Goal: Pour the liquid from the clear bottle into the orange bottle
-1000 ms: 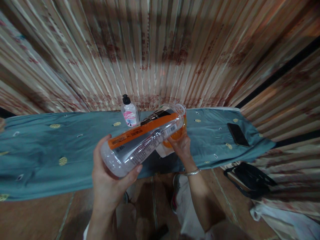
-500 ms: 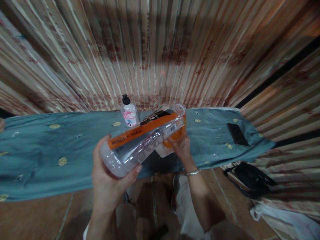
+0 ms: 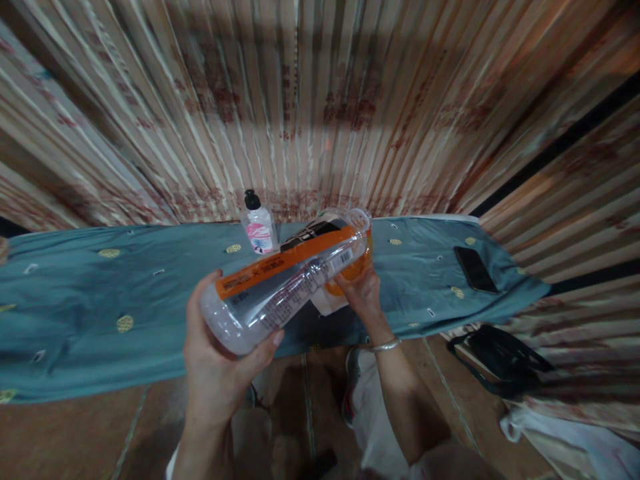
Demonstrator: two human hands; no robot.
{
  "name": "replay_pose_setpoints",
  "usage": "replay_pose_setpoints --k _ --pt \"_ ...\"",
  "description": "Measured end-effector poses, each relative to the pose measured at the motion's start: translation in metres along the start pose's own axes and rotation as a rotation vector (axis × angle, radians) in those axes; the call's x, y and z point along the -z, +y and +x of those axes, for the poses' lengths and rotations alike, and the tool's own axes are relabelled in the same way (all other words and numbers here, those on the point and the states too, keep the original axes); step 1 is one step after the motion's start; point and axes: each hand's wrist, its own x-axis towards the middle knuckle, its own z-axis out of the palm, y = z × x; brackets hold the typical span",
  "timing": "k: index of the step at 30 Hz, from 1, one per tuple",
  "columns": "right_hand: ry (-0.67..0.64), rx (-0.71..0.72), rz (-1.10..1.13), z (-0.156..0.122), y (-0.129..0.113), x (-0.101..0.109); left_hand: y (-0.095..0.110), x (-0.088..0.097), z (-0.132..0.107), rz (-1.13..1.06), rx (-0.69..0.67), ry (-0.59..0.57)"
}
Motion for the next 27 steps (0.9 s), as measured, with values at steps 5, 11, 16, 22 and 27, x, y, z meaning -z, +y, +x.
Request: replay_pose_setpoints --k 5,11,16,22,27 --pt "0.013 0.004 -0.035 0.0 0.002 -0.002 0.003 -0.006 -0.004 -0.032 0.049 0.06" --pt "-0.004 -0.011 -0.012 0.0 -0.002 0.0 0.01 -0.01 -0.005 -0.052 0.089 0.071" --pt "0.017 -0.031 -0.004 -0.001 -0.004 -0.001 0.017 -0.01 -0.004 -0.061 0.134 0.067" --pt "-0.012 -0.04 -0.018 0.0 -0.007 0.0 0.015 -0.01 -0.004 -0.068 0.124 0.077" --pt "-0.007 -0.043 -0.012 -0.001 -0.008 0.001 0.009 -0.009 -0.005 -0.055 0.075 0.071"
